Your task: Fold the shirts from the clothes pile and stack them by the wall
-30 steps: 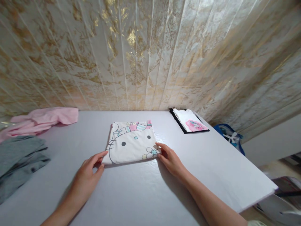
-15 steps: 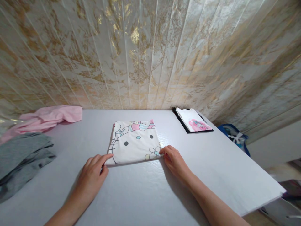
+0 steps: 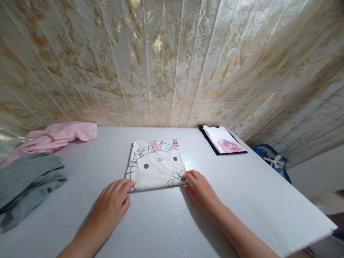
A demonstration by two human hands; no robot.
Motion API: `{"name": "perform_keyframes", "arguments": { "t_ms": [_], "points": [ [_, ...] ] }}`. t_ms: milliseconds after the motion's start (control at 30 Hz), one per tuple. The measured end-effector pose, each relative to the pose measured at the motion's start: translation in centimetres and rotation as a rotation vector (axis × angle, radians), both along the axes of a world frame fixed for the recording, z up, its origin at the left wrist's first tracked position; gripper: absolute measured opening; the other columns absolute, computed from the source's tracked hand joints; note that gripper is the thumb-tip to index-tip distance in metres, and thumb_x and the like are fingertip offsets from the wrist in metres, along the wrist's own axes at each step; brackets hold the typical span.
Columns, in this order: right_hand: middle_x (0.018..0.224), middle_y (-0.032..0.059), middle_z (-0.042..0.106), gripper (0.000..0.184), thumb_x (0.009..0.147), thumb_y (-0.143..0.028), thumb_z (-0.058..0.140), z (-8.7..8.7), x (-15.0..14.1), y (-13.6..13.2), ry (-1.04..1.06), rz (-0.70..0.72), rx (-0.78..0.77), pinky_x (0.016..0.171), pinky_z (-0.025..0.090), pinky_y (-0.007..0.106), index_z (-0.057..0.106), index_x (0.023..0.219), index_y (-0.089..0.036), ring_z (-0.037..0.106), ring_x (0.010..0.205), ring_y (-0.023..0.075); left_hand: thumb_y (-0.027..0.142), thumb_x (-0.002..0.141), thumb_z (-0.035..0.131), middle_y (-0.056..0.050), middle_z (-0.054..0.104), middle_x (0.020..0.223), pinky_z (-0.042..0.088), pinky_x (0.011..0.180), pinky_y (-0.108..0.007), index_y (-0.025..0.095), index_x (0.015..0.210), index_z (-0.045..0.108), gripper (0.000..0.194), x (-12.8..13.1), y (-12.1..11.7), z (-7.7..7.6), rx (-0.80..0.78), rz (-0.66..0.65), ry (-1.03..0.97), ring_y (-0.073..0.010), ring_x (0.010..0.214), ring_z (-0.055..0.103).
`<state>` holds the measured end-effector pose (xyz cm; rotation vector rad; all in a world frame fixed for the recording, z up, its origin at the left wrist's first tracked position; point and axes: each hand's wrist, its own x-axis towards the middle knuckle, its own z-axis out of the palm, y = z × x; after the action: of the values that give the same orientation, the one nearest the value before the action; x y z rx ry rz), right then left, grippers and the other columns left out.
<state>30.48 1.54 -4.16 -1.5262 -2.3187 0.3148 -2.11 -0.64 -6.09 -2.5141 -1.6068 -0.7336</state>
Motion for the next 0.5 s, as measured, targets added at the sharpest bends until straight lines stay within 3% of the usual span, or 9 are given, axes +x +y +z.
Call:
{"name": "perform_keyframes", "arguments": {
  "t_ms": [133, 500],
  "points": [
    [0.107, 0.0043, 0.061, 0.036, 0.078, 0.004, 0.047, -0.3, 0.2, 0.4, -0.005, -0.031, -0.007, 0.081, 0.042, 0.03, 0.06, 0.1, -0.022, 0.056, 0.094, 0.0191, 0.015, 0.084, 0.044, -0.004, 0.064, 0.11, 0.049, 0.089, -0.035, 0.025, 0.109, 0.058, 0.03, -0.2, 0.3, -0.2, -0.088, 0.013, -0.063, -0.0221, 0.103, 0.06],
    [0.106, 0.0052, 0.062, 0.031, 0.084, -0.002, 0.051, -0.1, 0.0, 0.6, -0.046, -0.044, 0.062, 0.079, 0.043, 0.029, 0.062, 0.104, -0.023, 0.057, 0.092, 0.0189, 0.022, 0.085, 0.046, -0.003, 0.062, 0.09, 0.049, 0.075, -0.032, 0.024, 0.089, 0.057, 0.012, -0.8, 1.4, -0.1, -0.052, -0.008, -0.145, -0.0206, 0.084, 0.062]
  ]
}}
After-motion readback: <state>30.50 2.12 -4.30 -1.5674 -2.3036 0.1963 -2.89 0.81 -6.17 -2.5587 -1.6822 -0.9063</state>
